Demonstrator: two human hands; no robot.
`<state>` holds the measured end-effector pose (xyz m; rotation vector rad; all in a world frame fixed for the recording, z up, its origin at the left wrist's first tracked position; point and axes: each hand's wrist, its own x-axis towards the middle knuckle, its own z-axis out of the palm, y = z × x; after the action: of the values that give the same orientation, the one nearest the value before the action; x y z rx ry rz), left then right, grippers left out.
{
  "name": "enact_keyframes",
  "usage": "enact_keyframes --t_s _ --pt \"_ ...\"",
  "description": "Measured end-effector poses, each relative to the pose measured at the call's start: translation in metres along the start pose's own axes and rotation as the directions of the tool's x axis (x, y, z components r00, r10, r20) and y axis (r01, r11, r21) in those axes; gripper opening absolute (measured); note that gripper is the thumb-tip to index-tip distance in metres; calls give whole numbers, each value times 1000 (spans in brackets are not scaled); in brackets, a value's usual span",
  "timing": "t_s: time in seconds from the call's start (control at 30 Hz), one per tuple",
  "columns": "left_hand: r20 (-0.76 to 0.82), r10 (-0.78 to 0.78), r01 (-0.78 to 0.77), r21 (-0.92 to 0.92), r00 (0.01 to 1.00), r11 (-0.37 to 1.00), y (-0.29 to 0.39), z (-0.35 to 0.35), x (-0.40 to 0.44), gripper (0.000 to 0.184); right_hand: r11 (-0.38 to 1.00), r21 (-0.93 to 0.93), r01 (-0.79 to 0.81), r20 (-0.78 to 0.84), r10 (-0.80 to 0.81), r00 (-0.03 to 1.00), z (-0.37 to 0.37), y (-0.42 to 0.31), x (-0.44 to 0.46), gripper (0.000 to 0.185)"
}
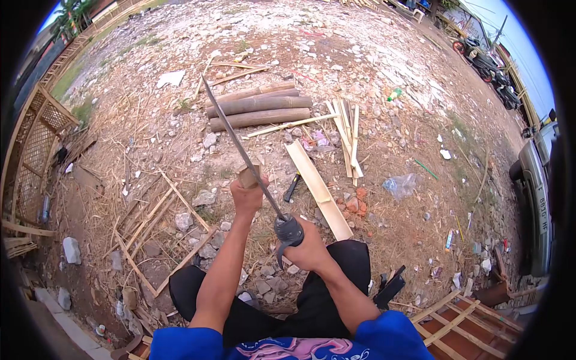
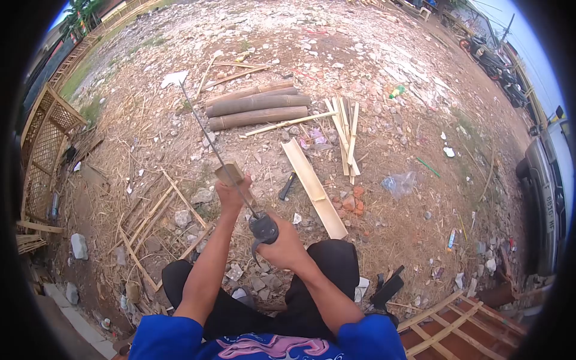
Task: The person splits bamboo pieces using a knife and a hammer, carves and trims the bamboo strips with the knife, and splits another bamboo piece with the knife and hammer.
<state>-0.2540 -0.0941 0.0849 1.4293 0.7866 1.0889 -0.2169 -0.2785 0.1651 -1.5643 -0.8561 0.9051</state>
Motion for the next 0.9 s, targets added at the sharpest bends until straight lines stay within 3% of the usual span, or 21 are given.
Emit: enact_keyframes --t_s 0.03,0.23,0.43,0.5,0.57,0.6,0.67,0.7,0.73,0.77,0.83,0.87,0.9 --pt "8 8 -8 20 1000 1000 -1 -3 0 14 998 59 -3 4 2 1000 -1 -4 1 26" --pt "29 36 -35 -15 999 999 -6 -4 2 15 994 -11 -106 135 106 985 -18 -16 5 30" --pt "48 27 -22 -103 998 994 -9 -5 7 18 996 -84 -25 166 39 985 -40 -16 20 27" --pt "36 9 -3 -159 999 987 -6 -2 11 18 996 -88 11 110 -1 994 -34 -18 21 27" --pt "-18 41 -42 -67 999 997 -9 4 11 18 993 -121 -13 31 17 999 -19 -14 22 28" --pt "8 -54 54 -34 999 998 -2 4 7 21 997 -80 -14 -29 12 1000 -11 -8 20 28" --pt "69 39 -39 5 997 999 -16 3 8 25 999 -34 -2 -71 0 997 -3 -4 19 27" --pt "142 -8 -1 57 990 998 -11 -2 11 20 996 63 -59 -102 65 993 0 12 18 23" --pt "190 38 -64 129 981 990 -2 -8 12 15 990 114 -85 -85 95 992 -1 14 18 21" --pt "98 328 -337 95 939 937 -10 -6 21 14 991 102 -84 -111 95 989 1 12 16 19" --pt "91 400 -404 37 912 914 -18 -7 27 13 996 53 -68 -148 75 986 9 -1 14 19" --pt "169 183 -183 -11 969 983 -19 -5 18 13 998 9 -59 -189 60 980 12 -7 12 20" --pt "167 100 -100 -8 981 995 -22 -3 16 13 999 -9 -48 -188 45 981 14 -5 13 20"
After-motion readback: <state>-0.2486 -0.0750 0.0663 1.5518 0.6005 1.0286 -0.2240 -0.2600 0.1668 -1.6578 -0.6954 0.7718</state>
